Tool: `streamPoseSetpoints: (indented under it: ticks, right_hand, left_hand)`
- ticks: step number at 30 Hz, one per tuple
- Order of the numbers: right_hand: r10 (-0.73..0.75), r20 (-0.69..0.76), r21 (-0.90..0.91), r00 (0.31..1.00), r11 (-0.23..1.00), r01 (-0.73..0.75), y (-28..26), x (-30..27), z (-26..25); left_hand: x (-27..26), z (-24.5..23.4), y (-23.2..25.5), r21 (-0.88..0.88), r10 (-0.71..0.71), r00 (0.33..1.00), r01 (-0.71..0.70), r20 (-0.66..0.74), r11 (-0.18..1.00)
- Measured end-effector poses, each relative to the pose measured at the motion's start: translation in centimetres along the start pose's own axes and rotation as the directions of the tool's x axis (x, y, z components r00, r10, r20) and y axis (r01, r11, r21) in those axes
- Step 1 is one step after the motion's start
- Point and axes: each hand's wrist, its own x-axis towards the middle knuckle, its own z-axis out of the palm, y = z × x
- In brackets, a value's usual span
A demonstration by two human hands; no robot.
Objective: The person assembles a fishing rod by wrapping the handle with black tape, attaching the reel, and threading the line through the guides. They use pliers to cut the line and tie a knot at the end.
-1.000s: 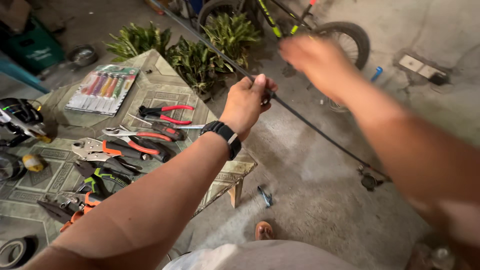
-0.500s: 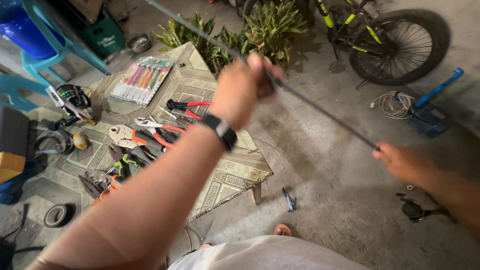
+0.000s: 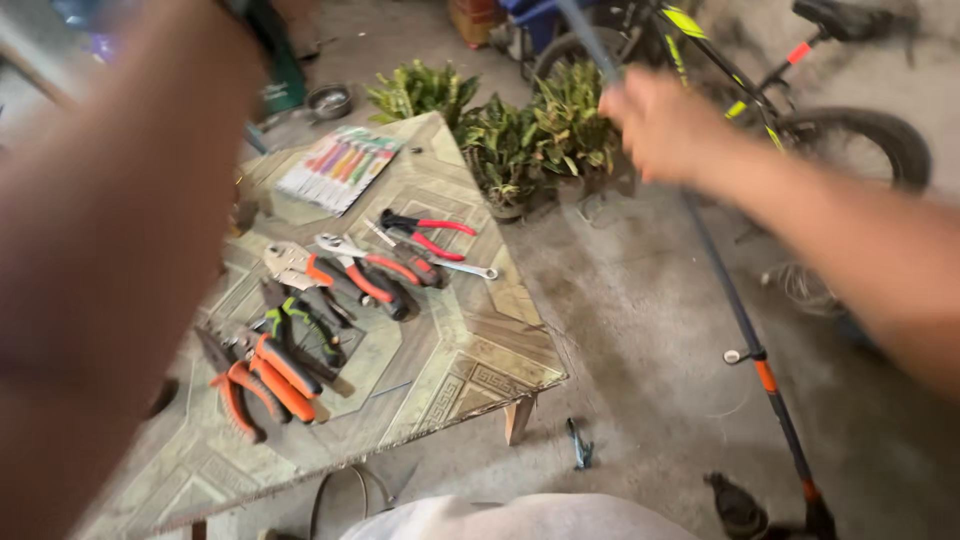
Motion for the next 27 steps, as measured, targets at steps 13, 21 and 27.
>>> streamPoseSetpoints:
  ticks: [13,21,27]
  right_hand:
    - [-0.079,0.169,0.242,0.982,0.970,0.037,-14.2,11.7,2.3]
    - [-0.356,0.059,-0.069,0.933,0.931,0.359,-10.7,-2.0,-0.5]
    - [0.266,0.428,0.086,0.863,0.939,-0.333,1.3,-18.4,-0.3]
  left_hand:
    - [-27.2,20.4,5.2,-0.499,-0.068,0.532,0.826,0.844,0.263]
    - [-27.0,18.2,11.2,-0.714,-0.295,0.651,0.643,0.700,-0.276]
    - [-22.1,17.2,9.4,-0.846,-0.577,0.635,0.489,0.513,-0.214]
